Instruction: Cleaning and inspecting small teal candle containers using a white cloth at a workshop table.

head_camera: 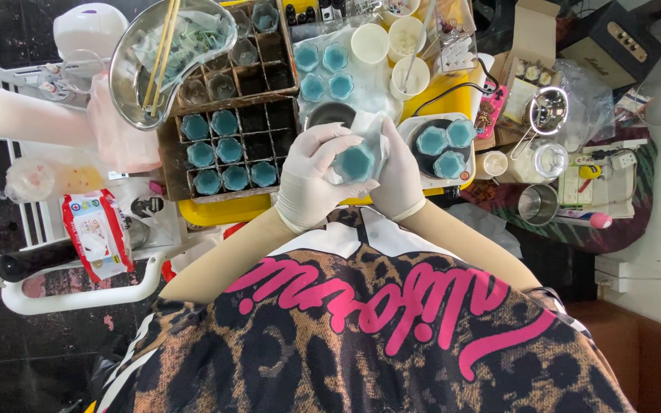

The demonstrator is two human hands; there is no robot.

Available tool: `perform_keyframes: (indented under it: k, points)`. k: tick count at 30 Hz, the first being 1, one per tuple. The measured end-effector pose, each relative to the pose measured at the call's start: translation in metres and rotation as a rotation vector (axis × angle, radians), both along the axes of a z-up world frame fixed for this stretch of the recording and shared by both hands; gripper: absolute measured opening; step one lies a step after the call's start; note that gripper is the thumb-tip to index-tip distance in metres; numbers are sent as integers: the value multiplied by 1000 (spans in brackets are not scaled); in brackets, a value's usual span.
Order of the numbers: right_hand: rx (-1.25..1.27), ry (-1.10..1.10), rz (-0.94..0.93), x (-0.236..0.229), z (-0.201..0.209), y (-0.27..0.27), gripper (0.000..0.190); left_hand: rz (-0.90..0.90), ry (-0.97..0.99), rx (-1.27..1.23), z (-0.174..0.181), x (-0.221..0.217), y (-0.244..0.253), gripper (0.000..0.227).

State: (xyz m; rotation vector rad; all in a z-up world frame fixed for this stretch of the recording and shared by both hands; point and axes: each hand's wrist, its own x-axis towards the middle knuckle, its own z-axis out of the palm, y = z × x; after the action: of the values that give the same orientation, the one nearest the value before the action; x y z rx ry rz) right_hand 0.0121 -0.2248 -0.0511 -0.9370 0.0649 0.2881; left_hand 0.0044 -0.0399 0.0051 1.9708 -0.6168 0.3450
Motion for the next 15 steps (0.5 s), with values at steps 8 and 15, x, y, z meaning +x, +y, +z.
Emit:
perform_keyframes:
  k: [8, 15]
  points:
    - [325, 149, 283, -15, -10, -1, 67, 215, -66, 97, 8, 6, 1, 70]
    - [535, 202, 285, -9, -32, -14, 83, 72, 59, 128, 19, 3, 0, 77]
